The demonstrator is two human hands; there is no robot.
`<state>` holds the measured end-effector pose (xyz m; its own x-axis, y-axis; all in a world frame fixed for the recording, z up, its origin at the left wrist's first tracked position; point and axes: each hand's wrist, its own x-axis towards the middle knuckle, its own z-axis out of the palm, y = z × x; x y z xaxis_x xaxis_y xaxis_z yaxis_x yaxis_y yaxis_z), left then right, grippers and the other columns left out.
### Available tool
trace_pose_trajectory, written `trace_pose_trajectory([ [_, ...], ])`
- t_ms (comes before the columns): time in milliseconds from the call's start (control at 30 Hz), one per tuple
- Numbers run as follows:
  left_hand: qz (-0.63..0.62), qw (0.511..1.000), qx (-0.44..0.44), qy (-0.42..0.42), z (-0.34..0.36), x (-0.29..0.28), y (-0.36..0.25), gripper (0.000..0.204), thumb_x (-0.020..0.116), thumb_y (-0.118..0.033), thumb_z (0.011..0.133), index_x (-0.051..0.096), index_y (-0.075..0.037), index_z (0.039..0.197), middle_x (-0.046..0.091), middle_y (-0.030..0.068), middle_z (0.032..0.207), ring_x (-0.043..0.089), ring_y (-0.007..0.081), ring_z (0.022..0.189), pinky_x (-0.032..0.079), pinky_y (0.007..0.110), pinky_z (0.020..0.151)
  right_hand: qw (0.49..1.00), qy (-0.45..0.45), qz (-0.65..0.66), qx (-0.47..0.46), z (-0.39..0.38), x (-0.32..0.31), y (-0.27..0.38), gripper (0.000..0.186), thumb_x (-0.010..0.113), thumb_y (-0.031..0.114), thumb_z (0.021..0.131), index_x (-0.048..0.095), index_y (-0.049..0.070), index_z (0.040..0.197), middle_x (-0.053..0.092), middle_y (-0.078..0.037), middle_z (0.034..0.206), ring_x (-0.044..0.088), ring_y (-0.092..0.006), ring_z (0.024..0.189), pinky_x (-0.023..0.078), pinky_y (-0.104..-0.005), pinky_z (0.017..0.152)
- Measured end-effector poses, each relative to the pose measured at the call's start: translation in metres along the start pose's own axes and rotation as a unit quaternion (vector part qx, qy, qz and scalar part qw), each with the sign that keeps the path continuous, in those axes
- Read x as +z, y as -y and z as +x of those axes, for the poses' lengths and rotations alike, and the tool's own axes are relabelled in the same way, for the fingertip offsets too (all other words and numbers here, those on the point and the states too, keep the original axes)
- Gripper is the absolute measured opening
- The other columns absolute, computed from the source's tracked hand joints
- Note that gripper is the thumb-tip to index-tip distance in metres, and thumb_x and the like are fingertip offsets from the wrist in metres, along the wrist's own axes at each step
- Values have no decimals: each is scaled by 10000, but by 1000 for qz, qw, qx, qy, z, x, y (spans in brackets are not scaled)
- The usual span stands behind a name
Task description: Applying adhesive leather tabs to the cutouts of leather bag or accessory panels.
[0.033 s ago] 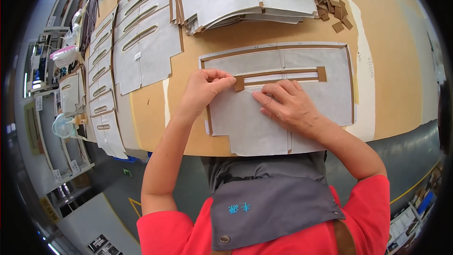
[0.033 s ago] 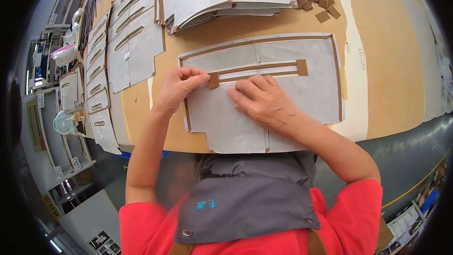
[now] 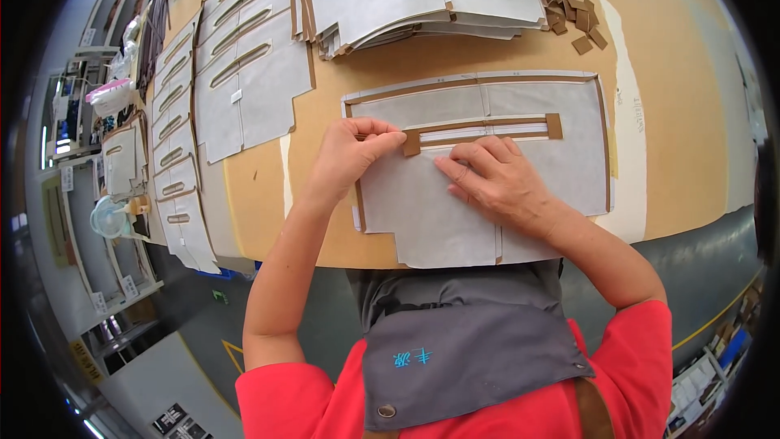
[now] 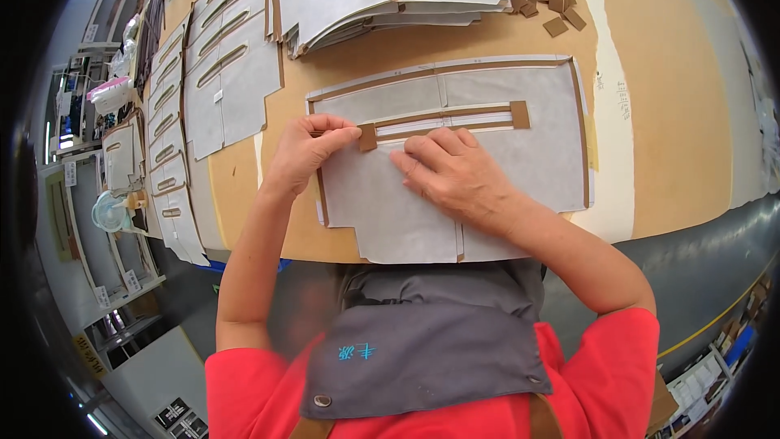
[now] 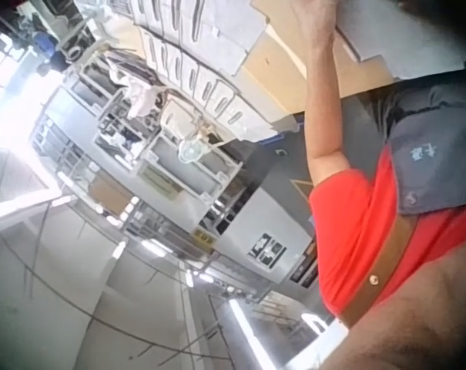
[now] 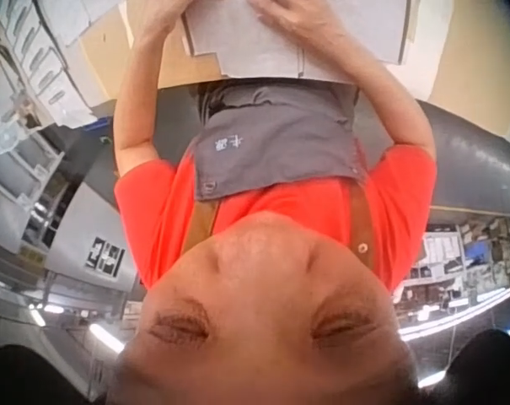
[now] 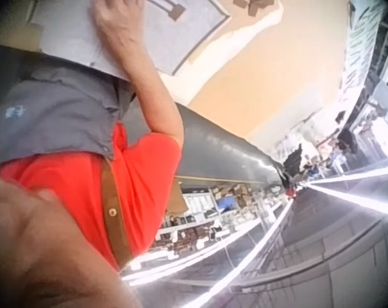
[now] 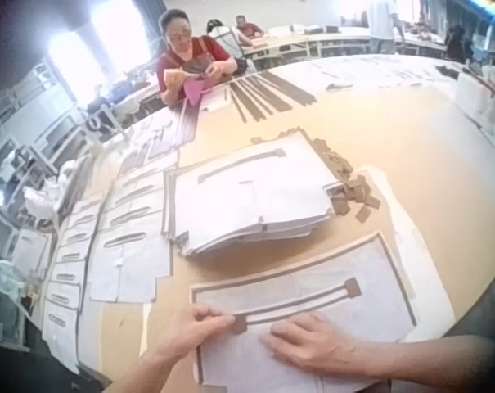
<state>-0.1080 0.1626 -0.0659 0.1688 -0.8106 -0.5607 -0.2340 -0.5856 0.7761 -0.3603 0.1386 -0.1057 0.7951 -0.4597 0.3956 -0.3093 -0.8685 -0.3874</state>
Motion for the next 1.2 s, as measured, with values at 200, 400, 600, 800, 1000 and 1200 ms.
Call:
trace_pose_trajectory([
  [200,2,1000,-1,-13,-2,4,6,205,782,-204,830,748,-26,927,671,-13,803,552,52,704,438,209,639,1000,3,9,7,-4,-1,6,406,733,200,797,623,83,1170,575,-40,1089,542,-218,1043,440,-369,861],
  [400,38,998,12,-42,-3,6,10,183,770,-192,840,748,-23,904,619,-55,721,497,28,659,391,200,592,1000,0,10,6,-4,0,7,395,733,198,799,627,83,1162,577,-41,1088,543,-218,1047,444,-368,858],
  [600,36,997,25,-59,-5,10,7,172,763,-187,842,749,-24,896,571,-81,684,455,17,634,357,197,567,1000,-5,16,13,-3,-1,6,457,782,157,741,663,91,1178,578,-40,1093,547,-225,1018,458,-368,873],
  [800,36,996,35,-73,-5,12,10,164,760,-179,843,751,-21,886,547,-96,659,439,8,619,345,192,559,1000,-6,10,11,-4,1,5,458,785,162,740,667,98,1178,581,-34,1094,547,-222,1020,458,-364,871],
  [1000,50,994,44,-89,-6,16,11,153,755,-163,844,749,-17,888,507,-109,632,419,5,598,341,192,548,1000,-2,-2,4,-3,0,5,384,732,204,810,637,88,1164,587,-41,1089,549,-215,1047,448,-366,863],
  [1200,54,993,52,-95,-8,17,11,154,749,-159,846,748,-12,892,485,-112,617,414,6,588,341,197,538,1000,-1,-2,4,-3,0,5,408,735,212,810,626,85,1182,591,-46,1087,554,-218,1039,447,-365,860],
])
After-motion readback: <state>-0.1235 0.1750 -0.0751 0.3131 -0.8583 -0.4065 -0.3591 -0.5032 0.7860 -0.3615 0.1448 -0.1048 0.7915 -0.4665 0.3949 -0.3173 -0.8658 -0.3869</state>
